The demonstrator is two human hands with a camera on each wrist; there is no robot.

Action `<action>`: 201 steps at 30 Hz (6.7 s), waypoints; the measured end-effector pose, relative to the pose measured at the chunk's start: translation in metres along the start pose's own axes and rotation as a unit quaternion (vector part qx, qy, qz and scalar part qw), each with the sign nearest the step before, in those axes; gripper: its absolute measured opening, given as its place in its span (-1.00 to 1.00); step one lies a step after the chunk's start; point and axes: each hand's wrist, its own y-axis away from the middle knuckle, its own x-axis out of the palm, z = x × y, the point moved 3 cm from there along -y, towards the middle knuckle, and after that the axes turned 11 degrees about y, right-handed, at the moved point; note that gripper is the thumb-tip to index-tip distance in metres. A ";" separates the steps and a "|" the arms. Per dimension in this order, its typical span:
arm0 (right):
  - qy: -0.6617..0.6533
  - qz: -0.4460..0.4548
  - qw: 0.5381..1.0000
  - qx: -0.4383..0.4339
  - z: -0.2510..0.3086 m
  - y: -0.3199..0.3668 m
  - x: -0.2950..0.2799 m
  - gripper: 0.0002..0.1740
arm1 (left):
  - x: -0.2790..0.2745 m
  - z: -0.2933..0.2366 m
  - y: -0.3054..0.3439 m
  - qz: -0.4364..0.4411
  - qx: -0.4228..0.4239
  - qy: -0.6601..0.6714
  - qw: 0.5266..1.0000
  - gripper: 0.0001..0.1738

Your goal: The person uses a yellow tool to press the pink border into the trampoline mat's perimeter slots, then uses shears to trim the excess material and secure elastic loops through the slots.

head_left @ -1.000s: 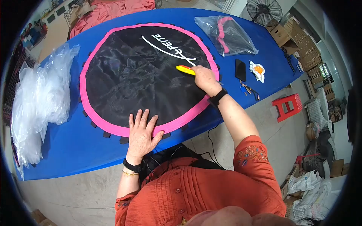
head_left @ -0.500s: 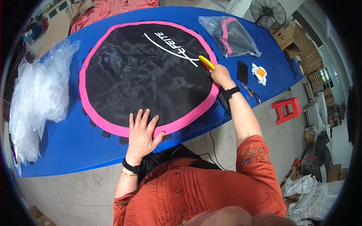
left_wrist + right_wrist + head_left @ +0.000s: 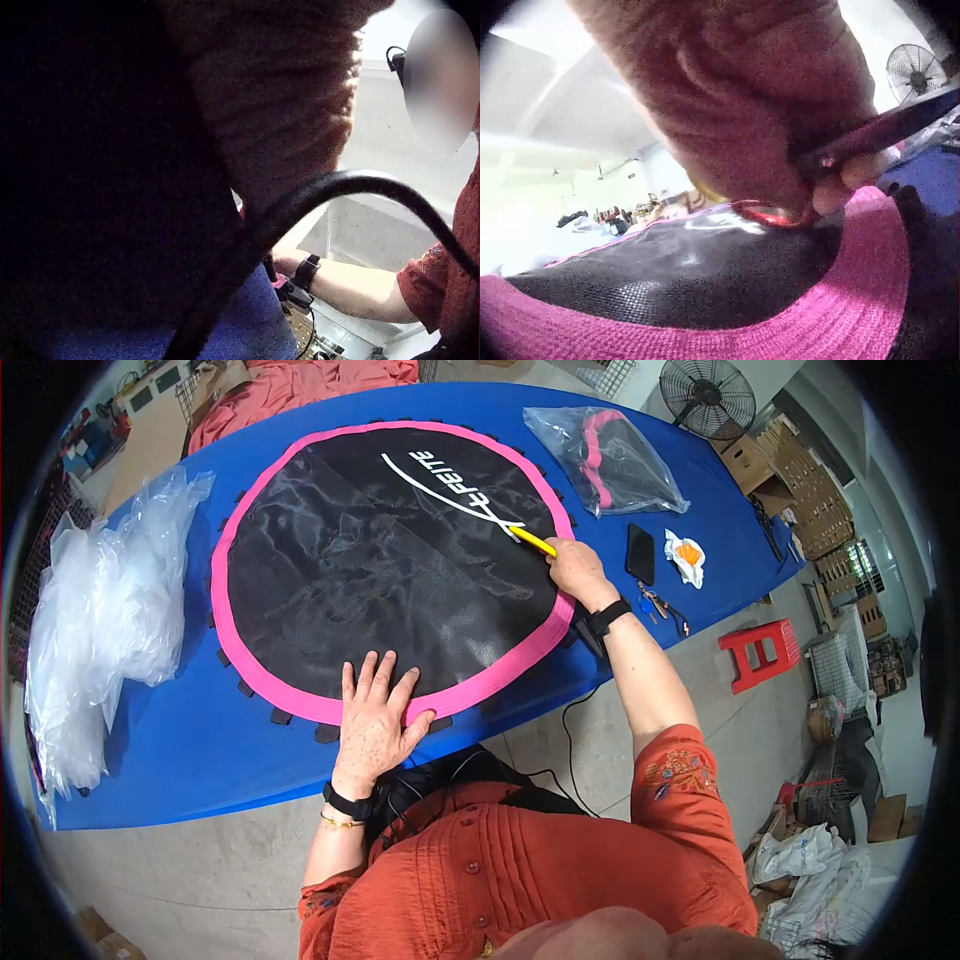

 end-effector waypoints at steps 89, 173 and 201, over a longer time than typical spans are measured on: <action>0.053 -0.032 0.963 -0.263 0.055 0.106 -0.050 -0.72 | -0.001 0.004 0.003 0.001 -0.002 -0.008 1.000 -0.28; -0.087 -0.084 0.972 -0.201 0.062 0.135 -0.014 -0.66 | 0.086 -0.089 -0.091 0.256 0.078 0.051 0.962 -0.07; -0.177 -0.079 0.974 -0.121 0.065 0.155 -0.013 -0.67 | 0.085 -0.091 -0.090 0.200 0.098 0.040 0.974 -0.11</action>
